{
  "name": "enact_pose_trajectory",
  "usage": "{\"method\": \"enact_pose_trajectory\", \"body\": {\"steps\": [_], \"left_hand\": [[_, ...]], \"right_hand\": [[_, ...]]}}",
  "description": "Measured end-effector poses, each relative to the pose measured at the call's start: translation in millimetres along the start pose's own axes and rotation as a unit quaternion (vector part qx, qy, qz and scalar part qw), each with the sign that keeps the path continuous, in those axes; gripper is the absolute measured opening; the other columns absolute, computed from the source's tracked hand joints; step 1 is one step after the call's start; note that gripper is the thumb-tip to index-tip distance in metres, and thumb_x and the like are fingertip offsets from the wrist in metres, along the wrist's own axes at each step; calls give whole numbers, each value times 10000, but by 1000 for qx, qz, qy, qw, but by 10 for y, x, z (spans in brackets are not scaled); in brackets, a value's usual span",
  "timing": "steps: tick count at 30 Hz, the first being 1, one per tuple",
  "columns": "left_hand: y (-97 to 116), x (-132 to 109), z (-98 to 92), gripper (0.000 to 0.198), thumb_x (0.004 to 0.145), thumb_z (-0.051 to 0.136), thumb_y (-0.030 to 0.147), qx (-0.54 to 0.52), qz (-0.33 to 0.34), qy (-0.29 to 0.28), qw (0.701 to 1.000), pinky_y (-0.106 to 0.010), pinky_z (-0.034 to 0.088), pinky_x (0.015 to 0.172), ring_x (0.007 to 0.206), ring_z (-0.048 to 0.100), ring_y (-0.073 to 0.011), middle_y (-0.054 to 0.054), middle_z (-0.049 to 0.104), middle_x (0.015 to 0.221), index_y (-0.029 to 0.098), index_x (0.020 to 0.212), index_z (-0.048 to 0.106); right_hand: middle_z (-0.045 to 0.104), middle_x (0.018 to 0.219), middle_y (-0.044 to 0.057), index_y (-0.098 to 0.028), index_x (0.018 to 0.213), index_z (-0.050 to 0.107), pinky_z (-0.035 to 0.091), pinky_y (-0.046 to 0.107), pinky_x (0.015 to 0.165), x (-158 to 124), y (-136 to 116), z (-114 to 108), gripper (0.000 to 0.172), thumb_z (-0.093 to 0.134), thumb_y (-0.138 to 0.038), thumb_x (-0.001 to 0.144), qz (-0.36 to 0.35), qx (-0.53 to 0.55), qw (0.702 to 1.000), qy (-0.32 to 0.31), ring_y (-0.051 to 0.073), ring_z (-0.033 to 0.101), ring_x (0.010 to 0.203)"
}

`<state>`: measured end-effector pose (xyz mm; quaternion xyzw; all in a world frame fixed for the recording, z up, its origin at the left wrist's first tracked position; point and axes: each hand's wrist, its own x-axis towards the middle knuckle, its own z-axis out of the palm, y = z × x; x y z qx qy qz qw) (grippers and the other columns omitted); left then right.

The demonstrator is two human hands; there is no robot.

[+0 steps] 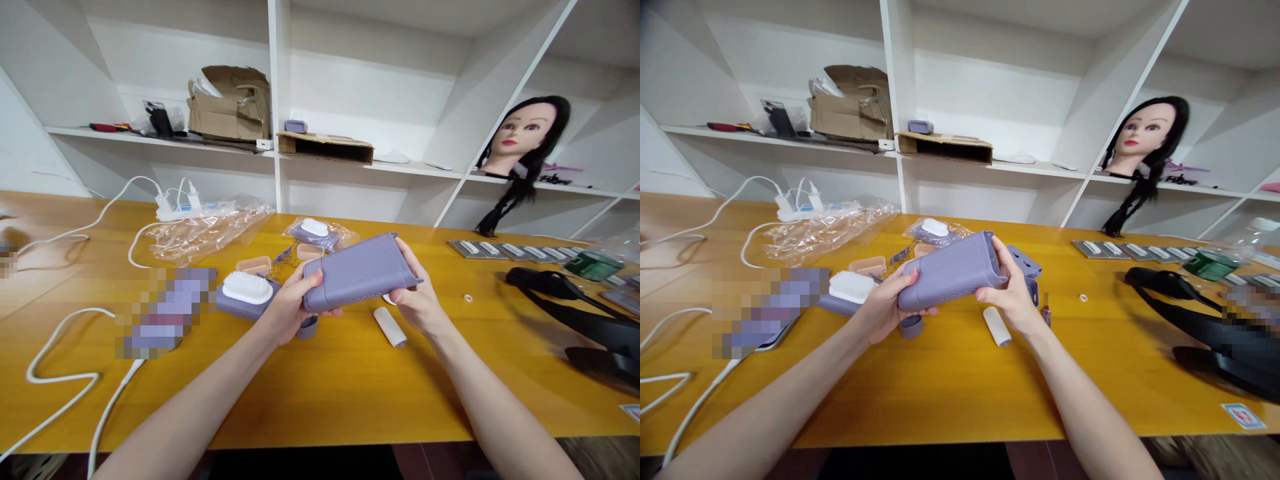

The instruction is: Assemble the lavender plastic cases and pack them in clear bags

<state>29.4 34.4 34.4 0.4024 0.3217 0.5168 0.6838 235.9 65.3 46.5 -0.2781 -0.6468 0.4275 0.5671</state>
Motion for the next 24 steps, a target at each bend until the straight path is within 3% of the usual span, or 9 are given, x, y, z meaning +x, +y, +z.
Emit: {"method": "enact_pose_trajectory", "body": {"steps": [5,9,12,17,24], "left_hand": [[-82,-61,98,332,831,540,369,1,16,7,1000,-215,473,518,546,658,-122,8,609,890,249,1131,465],[-94,-98,94,438,827,458,464,-9,18,-76,997,-243,452,524,620,682,-179,-28,605,964,272,1215,393],[-74,-116,96,503,754,502,415,-25,63,-118,991,-262,461,558,651,668,-172,-42,560,1095,284,1225,385],[-84,-117,121,540,650,553,257,-26,95,-84,992,-343,531,591,715,609,-167,-58,458,1229,271,1175,427],[-128,-104,67,540,773,513,196,22,107,-97,989,-298,506,618,652,624,-112,-44,453,1270,338,1272,365]], "right_hand": [[452,1400,31,-338,1262,494,248,482,1101,-6,-84,-28,883,833,-514,466,11,37,999,-7,323,359,1315],[436,1412,39,-345,1289,461,310,489,1060,37,-147,-133,928,829,-502,451,19,57,995,-78,339,365,1309],[424,1420,33,-360,1315,421,347,492,1029,72,-135,-246,927,803,-505,483,30,72,990,-116,328,373,1304],[414,1427,24,-386,1318,401,354,499,1019,81,-88,-354,932,820,-418,487,41,94,984,-148,314,387,1293],[425,1418,56,-369,1291,431,382,529,971,54,-83,-375,960,840,-442,425,54,71,989,-116,342,416,1265]]}}
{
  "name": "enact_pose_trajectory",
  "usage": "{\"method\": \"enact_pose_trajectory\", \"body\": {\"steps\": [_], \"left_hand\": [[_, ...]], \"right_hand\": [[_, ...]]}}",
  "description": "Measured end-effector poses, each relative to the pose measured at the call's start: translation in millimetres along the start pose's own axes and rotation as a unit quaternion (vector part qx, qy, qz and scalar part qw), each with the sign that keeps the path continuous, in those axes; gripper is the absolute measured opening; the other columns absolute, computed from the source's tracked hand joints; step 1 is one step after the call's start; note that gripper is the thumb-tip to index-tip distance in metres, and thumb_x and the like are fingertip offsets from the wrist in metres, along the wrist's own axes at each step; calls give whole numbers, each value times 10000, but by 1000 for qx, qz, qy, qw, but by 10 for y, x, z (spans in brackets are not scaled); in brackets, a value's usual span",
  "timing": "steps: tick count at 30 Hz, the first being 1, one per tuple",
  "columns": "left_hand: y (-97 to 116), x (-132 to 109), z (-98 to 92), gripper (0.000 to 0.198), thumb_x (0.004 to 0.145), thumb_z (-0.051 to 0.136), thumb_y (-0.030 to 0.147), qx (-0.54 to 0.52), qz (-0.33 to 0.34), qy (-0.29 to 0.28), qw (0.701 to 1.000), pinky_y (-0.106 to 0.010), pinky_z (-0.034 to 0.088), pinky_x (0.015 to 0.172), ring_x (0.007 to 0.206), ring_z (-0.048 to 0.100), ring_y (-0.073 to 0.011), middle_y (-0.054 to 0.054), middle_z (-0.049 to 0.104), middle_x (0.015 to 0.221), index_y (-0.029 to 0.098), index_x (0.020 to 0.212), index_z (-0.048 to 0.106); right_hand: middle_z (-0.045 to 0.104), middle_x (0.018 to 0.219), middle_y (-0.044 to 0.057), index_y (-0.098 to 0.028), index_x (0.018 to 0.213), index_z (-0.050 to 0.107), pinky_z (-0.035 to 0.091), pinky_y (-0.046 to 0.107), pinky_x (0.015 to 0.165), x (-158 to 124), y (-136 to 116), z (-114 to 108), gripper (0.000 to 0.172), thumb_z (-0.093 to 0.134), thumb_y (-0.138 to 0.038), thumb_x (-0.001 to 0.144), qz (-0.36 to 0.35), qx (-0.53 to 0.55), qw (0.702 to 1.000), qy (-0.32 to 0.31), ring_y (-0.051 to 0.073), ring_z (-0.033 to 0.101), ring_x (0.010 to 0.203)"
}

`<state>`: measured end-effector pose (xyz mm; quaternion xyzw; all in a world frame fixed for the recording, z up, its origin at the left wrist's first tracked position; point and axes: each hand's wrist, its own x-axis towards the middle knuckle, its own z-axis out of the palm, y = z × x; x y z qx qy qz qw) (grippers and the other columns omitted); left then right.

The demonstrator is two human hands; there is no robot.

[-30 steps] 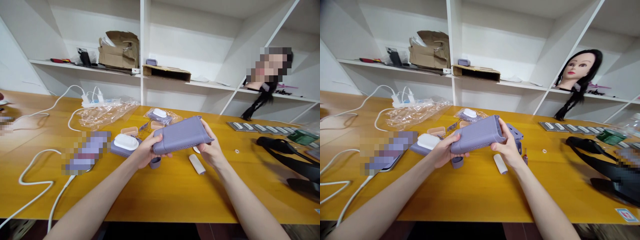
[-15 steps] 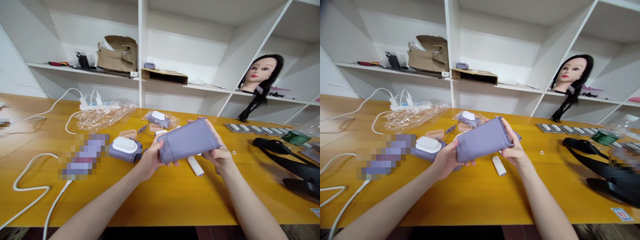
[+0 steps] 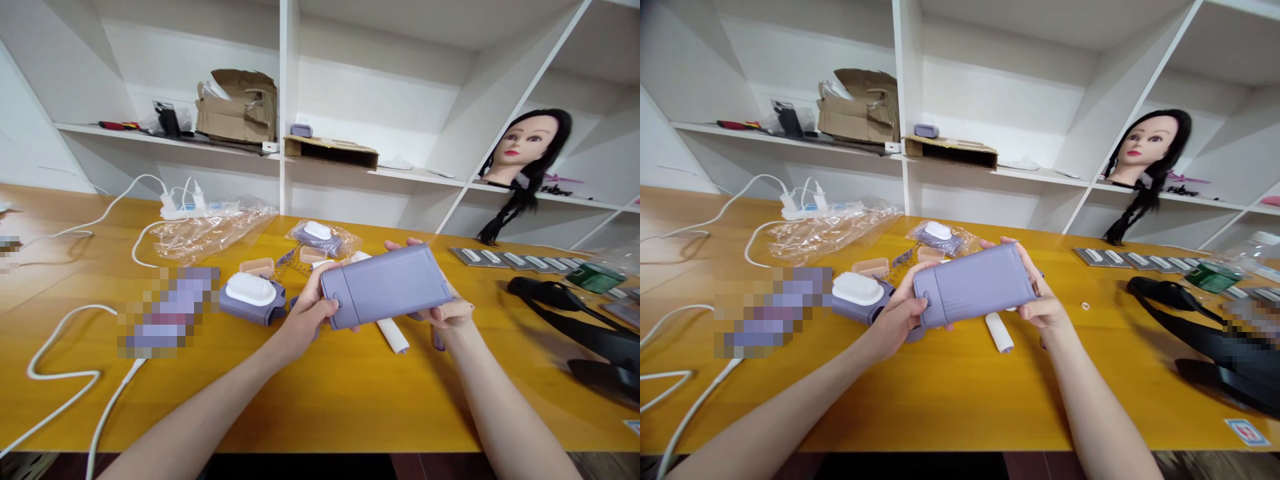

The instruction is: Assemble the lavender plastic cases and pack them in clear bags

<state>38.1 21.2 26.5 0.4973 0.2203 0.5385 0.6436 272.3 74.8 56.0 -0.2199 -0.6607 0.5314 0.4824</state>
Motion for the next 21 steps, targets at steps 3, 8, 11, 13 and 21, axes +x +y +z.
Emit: {"method": "enact_pose_trajectory", "body": {"steps": [3,8,11,13,21], "left_hand": [[18,-23,20,525,839,493,240,40,-2,4,999,-260,471,602,621,626,-92,-46,487,1232,357,1320,319],[-68,-75,132,495,872,488,356,92,16,14,996,-231,440,531,527,590,-81,-24,569,968,292,1332,315],[-148,-101,222,485,883,421,462,116,50,89,988,-212,416,426,438,504,-80,27,518,735,256,1316,351],[-163,-107,260,478,884,364,516,114,63,155,979,-196,385,357,435,469,-92,31,488,681,243,1273,409],[-75,-106,211,385,846,401,524,104,9,277,955,-174,323,287,435,393,-93,27,405,626,221,979,599]], "right_hand": [[444,1403,82,-350,1276,445,403,549,936,-8,-22,52,965,827,-514,405,1,-20,999,30,365,431,1248],[489,1360,86,-310,1240,487,365,587,964,24,-73,320,860,602,-771,523,-65,15,992,106,386,400,1269],[554,1284,90,-283,1240,493,324,596,1000,25,-73,549,662,496,-661,697,-100,47,981,158,377,406,1269],[589,1233,92,-274,1248,483,318,599,1006,1,-43,694,583,476,-544,732,-116,57,973,193,374,430,1252],[600,1178,79,-269,1234,459,306,581,1018,-141,173,930,487,390,-384,766,-125,17,952,279,347,477,1208]]}}
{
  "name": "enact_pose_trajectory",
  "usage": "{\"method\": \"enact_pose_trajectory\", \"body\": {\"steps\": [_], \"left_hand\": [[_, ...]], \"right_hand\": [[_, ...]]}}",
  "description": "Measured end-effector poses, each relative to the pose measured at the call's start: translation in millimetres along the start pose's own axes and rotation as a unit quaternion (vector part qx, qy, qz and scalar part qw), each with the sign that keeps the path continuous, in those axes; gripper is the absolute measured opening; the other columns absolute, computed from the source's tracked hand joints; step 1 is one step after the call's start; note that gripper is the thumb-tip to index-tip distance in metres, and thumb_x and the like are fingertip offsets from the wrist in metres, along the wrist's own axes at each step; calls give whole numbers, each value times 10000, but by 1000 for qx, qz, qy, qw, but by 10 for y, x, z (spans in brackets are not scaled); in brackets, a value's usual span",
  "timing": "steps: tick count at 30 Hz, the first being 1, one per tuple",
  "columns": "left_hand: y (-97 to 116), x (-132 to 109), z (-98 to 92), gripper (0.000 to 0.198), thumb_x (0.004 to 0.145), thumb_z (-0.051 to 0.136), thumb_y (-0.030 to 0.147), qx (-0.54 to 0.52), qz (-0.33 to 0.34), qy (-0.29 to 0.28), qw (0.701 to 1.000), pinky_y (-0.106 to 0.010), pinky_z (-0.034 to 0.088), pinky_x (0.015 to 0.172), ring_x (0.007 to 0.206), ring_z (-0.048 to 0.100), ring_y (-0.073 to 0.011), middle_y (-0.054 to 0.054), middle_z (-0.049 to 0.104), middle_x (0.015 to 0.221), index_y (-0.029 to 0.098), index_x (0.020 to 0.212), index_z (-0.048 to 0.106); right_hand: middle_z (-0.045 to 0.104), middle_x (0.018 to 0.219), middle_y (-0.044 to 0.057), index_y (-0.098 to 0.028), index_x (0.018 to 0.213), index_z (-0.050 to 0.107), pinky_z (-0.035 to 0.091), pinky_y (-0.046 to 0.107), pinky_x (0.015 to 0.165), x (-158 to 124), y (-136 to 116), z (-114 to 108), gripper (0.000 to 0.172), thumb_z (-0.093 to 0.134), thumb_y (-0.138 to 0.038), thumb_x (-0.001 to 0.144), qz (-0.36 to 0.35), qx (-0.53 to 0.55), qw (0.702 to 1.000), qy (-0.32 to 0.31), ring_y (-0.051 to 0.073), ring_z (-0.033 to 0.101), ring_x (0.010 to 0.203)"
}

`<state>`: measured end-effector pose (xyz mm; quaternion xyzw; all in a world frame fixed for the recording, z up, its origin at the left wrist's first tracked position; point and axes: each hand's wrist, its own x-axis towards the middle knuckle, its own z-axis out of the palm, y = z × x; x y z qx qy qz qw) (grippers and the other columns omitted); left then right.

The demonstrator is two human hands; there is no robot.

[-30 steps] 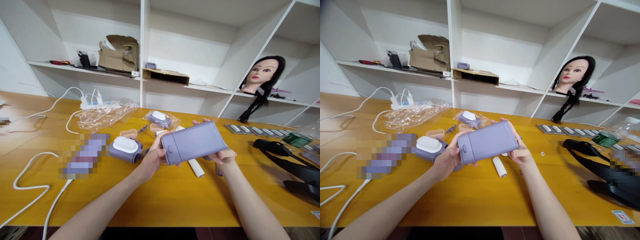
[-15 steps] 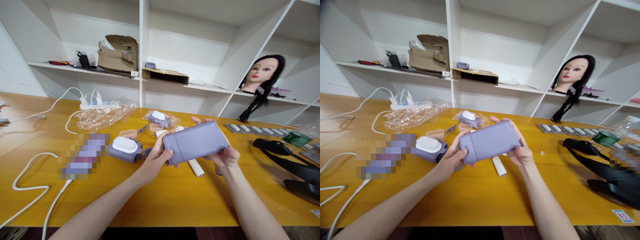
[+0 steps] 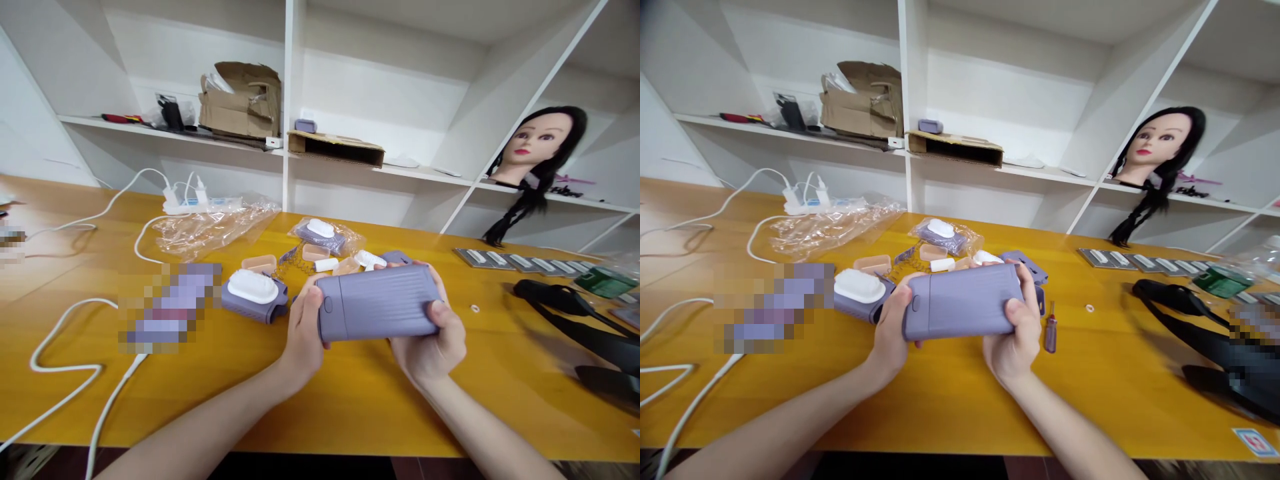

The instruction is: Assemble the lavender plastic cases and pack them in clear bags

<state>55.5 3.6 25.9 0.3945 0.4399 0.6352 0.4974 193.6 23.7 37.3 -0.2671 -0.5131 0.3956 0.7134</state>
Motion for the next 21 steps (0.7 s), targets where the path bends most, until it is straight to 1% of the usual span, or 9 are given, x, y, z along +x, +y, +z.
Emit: {"method": "enact_pose_trajectory", "body": {"steps": [2,4,8,11,13,15,17,19,21], "left_hand": [[2,7,-8,380,833,422,520,-2,-19,8,1000,-172,322,291,466,406,-98,15,433,668,218,970,607],[12,12,-12,380,833,421,511,4,-34,11,999,-176,326,294,483,411,-102,5,456,707,218,979,612],[50,33,-17,395,850,391,504,14,-48,3,999,-185,336,302,482,401,-102,1,483,736,228,1026,613],[47,44,-22,410,861,377,513,16,-62,3,998,-195,344,320,490,411,-108,-1,496,745,230,1057,600],[16,37,-26,424,868,365,523,24,-57,-7,998,-206,348,336,518,438,-123,-9,525,781,235,1090,582],[-30,15,-32,418,876,361,522,39,-12,-22,999,-226,396,412,604,489,-152,-23,568,852,241,1096,578],[-81,-15,-43,386,892,361,495,62,68,-31,995,-258,458,608,769,531,-187,-31,603,929,243,1080,585],[-124,-43,-53,360,909,352,465,78,142,-37,986,-285,423,815,926,519,-206,-33,616,977,244,1072,585],[-146,-56,-56,360,914,336,462,79,174,-45,980,-297,383,884,967,506,-211,-37,617,980,244,1070,578]], "right_hand": [[588,1189,74,-285,1240,447,318,587,1004,-18,21,-15,490,385,-391,766,-11,-19,1000,-3,348,467,1214],[578,1201,74,-295,1227,450,328,596,992,-23,31,-30,482,396,-390,758,-15,-11,1000,-9,354,460,1218],[553,1227,67,-307,1189,467,305,592,1017,-5,26,-55,473,438,-388,724,-28,-22,999,-18,356,428,1246],[572,1185,74,-302,1199,454,318,589,1011,17,5,-63,487,439,-400,723,-22,-37,999,-29,358,448,1227],[575,1189,76,-298,1206,453,337,597,988,28,-20,-57,496,436,-407,722,-25,-38,998,-38,365,458,1216],[571,1212,74,-298,1202,462,359,604,956,31,-55,-42,489,429,-401,726,-28,-22,998,-44,369,458,1214],[578,1212,75,-295,1187,480,378,609,930,29,-90,-25,466,412,-382,734,-18,13,999,-46,370,466,1208],[593,1194,83,-283,1182,494,379,616,927,28,-112,-17,455,387,-371,748,1,47,998,-42,370,475,1202],[599,1195,88,-274,1199,493,373,621,932,32,-112,-26,468,369,-376,759,11,64,997,-36,371,477,1202]]}}
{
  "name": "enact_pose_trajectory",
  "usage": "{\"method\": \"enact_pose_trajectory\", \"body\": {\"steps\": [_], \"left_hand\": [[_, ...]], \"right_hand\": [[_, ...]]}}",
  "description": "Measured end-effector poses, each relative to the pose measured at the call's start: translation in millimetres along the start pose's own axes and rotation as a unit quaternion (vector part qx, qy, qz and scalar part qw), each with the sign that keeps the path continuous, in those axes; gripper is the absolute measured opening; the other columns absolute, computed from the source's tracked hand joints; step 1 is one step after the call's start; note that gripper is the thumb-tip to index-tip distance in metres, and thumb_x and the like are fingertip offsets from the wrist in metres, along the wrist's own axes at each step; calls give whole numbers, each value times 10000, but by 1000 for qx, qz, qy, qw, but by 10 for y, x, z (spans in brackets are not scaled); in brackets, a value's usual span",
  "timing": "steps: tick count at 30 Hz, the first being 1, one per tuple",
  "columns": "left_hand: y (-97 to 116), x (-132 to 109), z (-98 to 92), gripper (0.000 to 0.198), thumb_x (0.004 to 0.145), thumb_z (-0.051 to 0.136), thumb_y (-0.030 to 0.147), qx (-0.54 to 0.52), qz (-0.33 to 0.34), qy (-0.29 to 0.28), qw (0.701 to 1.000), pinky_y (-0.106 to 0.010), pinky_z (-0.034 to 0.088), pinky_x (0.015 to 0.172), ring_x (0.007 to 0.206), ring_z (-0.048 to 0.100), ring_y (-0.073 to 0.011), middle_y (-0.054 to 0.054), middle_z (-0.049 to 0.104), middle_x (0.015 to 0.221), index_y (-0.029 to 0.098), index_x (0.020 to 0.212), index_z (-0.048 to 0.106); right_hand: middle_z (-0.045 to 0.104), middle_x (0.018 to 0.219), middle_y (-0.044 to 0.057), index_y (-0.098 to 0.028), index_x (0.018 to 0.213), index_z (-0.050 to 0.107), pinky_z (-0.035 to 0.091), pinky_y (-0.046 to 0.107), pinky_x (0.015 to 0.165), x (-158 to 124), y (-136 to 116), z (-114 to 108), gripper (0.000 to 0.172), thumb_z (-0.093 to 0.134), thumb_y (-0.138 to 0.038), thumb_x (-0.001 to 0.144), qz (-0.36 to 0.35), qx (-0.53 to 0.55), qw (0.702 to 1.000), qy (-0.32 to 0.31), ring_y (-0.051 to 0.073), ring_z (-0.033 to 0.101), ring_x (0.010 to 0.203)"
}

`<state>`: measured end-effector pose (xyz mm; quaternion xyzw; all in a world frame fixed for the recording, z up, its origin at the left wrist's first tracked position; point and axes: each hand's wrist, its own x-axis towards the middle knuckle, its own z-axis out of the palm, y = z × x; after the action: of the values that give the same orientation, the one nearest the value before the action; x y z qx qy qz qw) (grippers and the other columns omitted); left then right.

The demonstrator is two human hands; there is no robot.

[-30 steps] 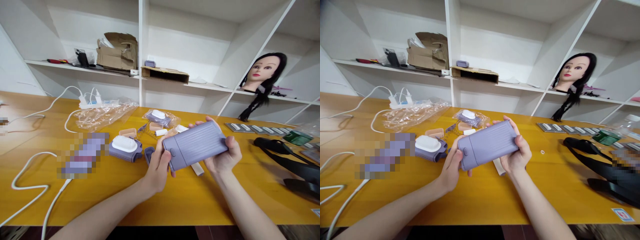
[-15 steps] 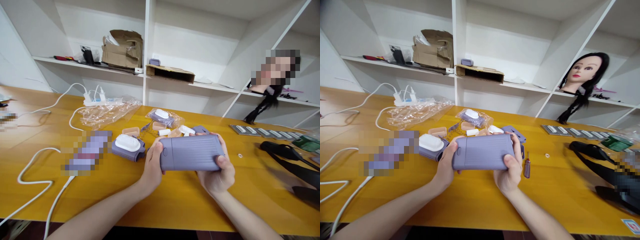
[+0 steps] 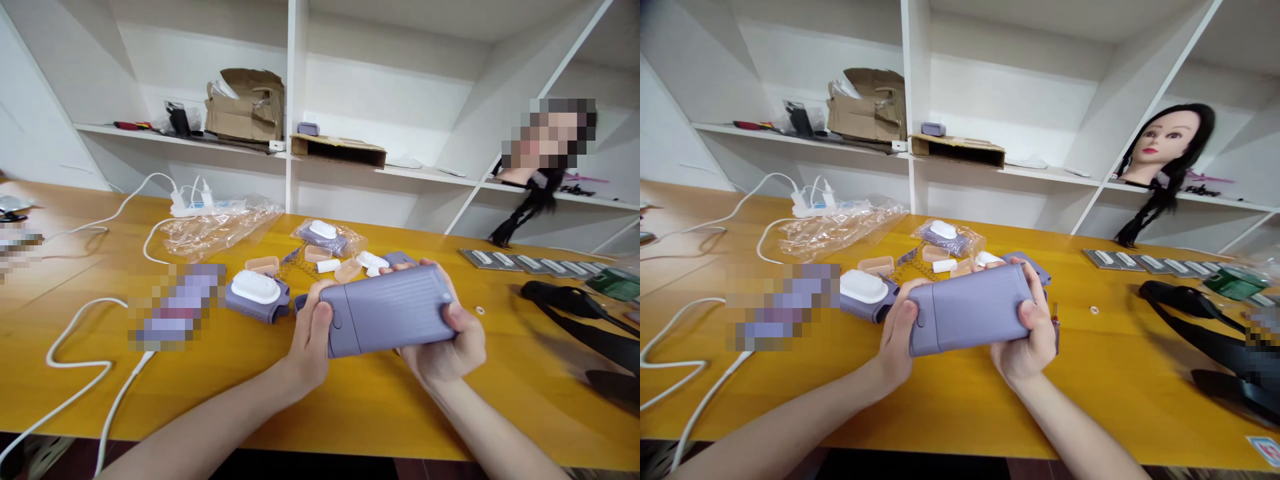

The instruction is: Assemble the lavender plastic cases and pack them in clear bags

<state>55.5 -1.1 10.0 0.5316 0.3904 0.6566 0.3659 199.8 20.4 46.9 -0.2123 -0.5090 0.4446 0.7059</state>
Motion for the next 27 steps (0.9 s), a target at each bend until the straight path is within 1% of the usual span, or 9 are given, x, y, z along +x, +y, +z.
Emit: {"method": "enact_pose_trajectory", "body": {"steps": [5,11,14,16,18,21,23,25,27], "left_hand": [[57,59,59,371,893,376,480,-23,-18,-7,1000,-323,380,913,1033,499,-239,-43,628,969,244,1106,567],[122,175,33,427,933,272,434,-58,-56,-76,994,-358,336,999,1181,465,-234,-48,565,1237,246,1261,470],[122,222,-64,519,895,383,481,17,17,-115,993,-403,248,1067,1300,350,-258,-70,422,1412,246,1358,378],[125,246,-96,727,773,603,483,118,91,-159,976,-441,169,1101,1349,259,-295,-93,347,1464,233,1398,329],[122,260,-81,931,640,746,436,192,117,-193,955,-485,148,1103,1351,243,-327,-114,339,1467,226,1423,287],[93,265,-20,1006,589,787,343,207,107,-210,950,-502,197,1093,1341,274,-334,-118,330,1471,233,1435,255],[65,269,-5,963,582,786,276,166,87,-219,957,-485,248,1081,1321,319,-330,-118,365,1448,234,1413,300],[36,279,-25,887,595,773,245,104,46,-214,970,-461,320,1045,1266,403,-321,-126,446,1382,221,1375,350],[5,297,-65,817,627,751,247,47,-11,-190,981,-430,399,981,1188,490,-301,-129,513,1305,208,1346,364]], "right_hand": [[600,1213,82,-271,1208,490,374,608,945,58,6,-56,486,380,-390,749,-12,-15,1000,3,369,489,1197],[631,1153,81,-284,1137,511,359,595,974,180,-95,-69,424,414,-393,739,-32,-33,999,-4,360,478,1218],[637,1136,77,-282,1058,542,353,587,988,217,-105,-86,323,467,-359,753,-22,-16,1000,-2,351,487,1213],[631,1147,68,-289,1054,546,355,576,994,204,-82,-90,308,523,-366,756,-14,-35,999,5,342,486,1214],[602,1201,57,-302,1081,549,351,551,1009,162,-53,-81,366,603,-430,743,1,-80,997,6,332,477,1218],[526,1314,49,-329,1223,505,341,492,1031,123,-52,-75,728,707,-633,593,47,-142,984,-95,327,458,1227],[492,1359,44,-340,1316,440,343,471,1028,174,-98,-114,896,581,-793,557,82,-151,967,-189,323,441,1243],[517,1340,42,-325,1296,480,358,470,1001,295,-165,-206,827,330,-848,673,106,-194,949,-226,311,462,1223],[619,1194,62,-275,1112,622,407,457,918,438,-213,-332,659,249,-728,814,122,-346,908,-204,302,558,1093]]}}
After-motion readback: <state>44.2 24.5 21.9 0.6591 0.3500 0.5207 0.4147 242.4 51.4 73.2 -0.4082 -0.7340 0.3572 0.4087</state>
